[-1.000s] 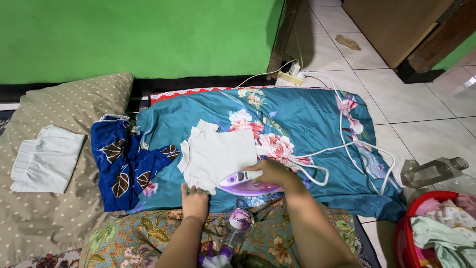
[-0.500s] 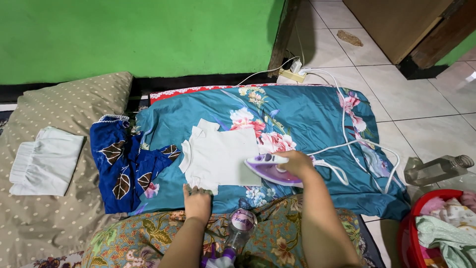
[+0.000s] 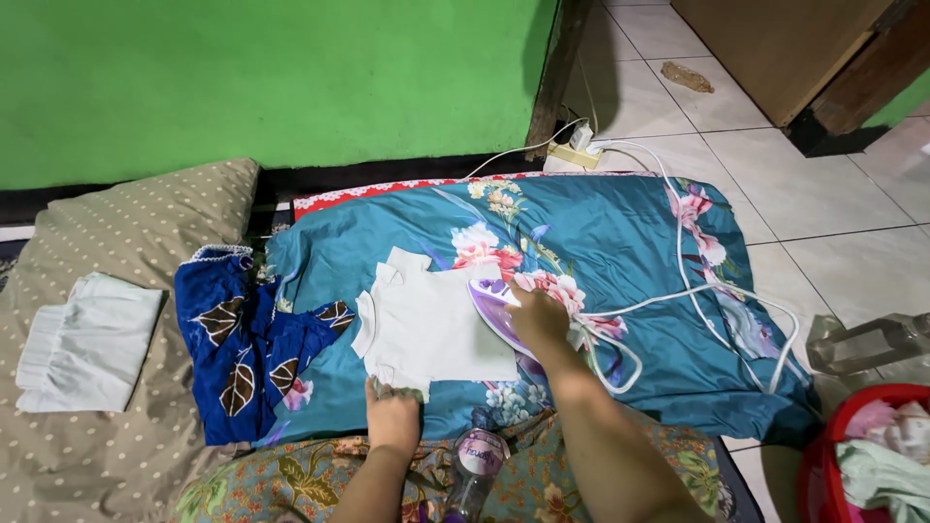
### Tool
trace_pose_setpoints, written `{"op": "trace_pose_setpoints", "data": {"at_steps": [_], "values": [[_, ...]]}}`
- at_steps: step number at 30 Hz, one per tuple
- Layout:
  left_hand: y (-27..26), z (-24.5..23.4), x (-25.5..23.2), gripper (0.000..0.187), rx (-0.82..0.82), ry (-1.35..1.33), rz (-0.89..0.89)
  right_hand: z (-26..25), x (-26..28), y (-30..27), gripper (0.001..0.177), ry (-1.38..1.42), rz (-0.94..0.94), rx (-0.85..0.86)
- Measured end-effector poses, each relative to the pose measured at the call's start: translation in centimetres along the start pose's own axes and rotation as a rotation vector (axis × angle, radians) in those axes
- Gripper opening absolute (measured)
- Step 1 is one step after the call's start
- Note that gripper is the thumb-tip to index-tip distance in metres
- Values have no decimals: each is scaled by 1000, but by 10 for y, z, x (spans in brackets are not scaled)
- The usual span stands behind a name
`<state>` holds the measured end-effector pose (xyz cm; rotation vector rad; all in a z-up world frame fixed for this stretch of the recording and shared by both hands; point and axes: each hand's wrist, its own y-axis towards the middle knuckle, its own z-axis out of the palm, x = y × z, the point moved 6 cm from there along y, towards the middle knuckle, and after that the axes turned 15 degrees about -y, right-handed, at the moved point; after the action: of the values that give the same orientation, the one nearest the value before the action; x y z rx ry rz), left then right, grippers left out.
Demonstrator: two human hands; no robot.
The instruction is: The person irons a small white garment on a bed using a purple and white iron. They repeatedly smooth the fabric, fold it, and iron both sides before placing it aside.
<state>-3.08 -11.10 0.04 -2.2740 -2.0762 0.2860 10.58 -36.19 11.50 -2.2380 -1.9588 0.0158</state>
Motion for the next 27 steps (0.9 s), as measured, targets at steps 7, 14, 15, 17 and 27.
{"op": "trace_pose_setpoints", "data": {"at_steps": [7, 14, 15, 17, 27], "values": [[10, 18, 5, 19, -76, -16, 32, 38, 13, 56, 54, -40, -121, -311], [9, 19, 7, 16, -80, -48, 35, -10, -10, 42, 34, 174, 308, -42], [9, 18, 6, 20, -44, -56, 23, -22, -20, 27, 27, 413, 520, 52], [10, 17, 5, 19, -6, -44, 18, -16, -36, 45, 33, 147, 409, 73], [14, 25, 7, 16, -56, -61, 22, -30, 4, 29, 26, -274, -271, -1247]]}}
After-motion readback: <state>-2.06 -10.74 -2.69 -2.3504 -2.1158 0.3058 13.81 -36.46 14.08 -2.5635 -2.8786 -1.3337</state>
